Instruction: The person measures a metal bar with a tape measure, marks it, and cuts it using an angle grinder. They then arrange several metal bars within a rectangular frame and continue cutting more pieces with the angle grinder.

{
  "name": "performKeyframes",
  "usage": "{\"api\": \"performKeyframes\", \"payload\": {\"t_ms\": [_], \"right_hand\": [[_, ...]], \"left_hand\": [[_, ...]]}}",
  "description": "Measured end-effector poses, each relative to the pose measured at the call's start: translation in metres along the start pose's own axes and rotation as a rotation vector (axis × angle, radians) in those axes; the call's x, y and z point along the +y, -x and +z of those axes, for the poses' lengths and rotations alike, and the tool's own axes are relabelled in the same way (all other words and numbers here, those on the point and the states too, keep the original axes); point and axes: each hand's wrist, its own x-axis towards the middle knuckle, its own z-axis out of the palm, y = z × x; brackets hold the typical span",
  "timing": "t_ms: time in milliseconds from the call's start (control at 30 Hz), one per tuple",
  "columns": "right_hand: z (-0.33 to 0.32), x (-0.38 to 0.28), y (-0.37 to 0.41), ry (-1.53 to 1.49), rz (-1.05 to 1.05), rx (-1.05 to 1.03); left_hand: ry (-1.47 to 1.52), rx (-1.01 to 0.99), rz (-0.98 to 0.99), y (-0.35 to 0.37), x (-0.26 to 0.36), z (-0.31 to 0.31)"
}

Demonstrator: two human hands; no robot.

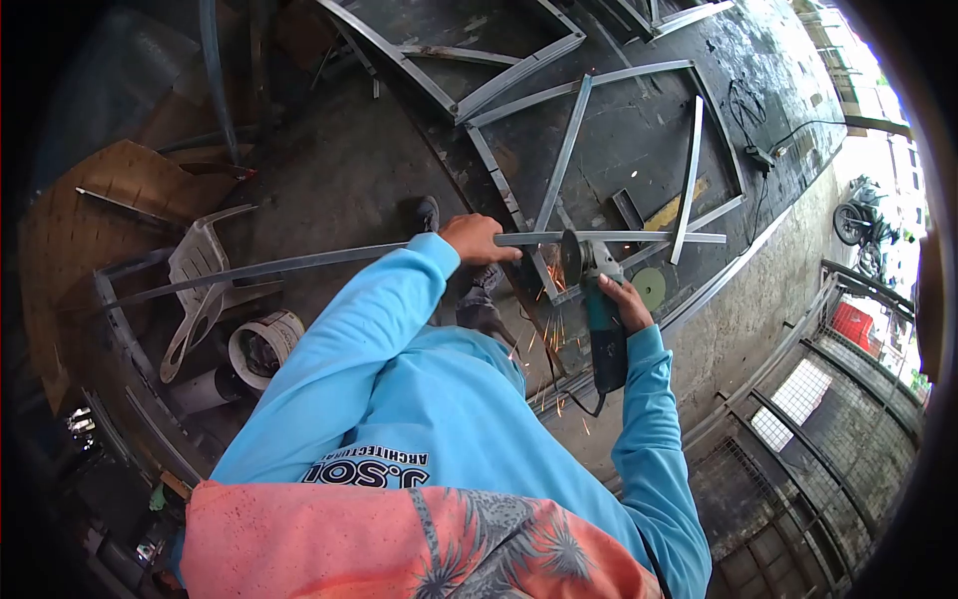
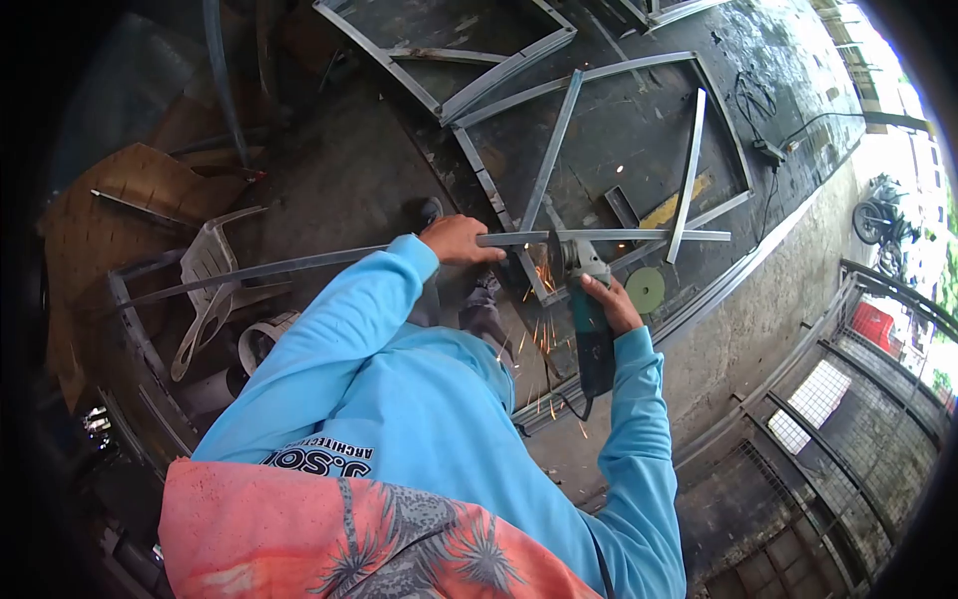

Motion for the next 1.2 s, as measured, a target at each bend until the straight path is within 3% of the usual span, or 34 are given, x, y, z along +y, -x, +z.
{"api": "performKeyframes", "payload": {"t_ms": [33,100,133,233,267,333,567,1200], "right_hand": [[0.000,0.004,0.008,-0.006,0.019,-0.020],[-0.002,0.014,0.024,-0.015,0.051,-0.035],[-0.005,0.022,0.026,-0.013,0.051,-0.029],[-0.008,0.036,0.030,-0.023,-0.050,0.030],[-0.005,0.032,0.032,-0.031,-0.047,0.034],[-0.002,0.024,0.029,-0.060,-0.079,-0.013],[0.004,0.011,0.011,-0.108,-0.060,-0.028],[0.003,0.017,0.000,-0.030,-0.052,0.028]], "left_hand": [[-0.003,-0.002,0.012,-0.007,-0.007,-0.002],[0.395,-0.317,-0.106,-0.019,-0.023,-0.007],[0.396,-0.319,-0.101,-0.017,-0.024,-0.003],[-0.046,0.187,0.109,0.007,-0.009,0.005],[-0.049,0.179,0.111,0.010,-0.010,0.014],[-0.052,0.437,0.160,0.013,-0.015,0.031],[-0.255,0.307,0.024,0.010,-0.005,0.030],[-0.247,0.322,0.028,0.011,-0.002,0.028]]}}
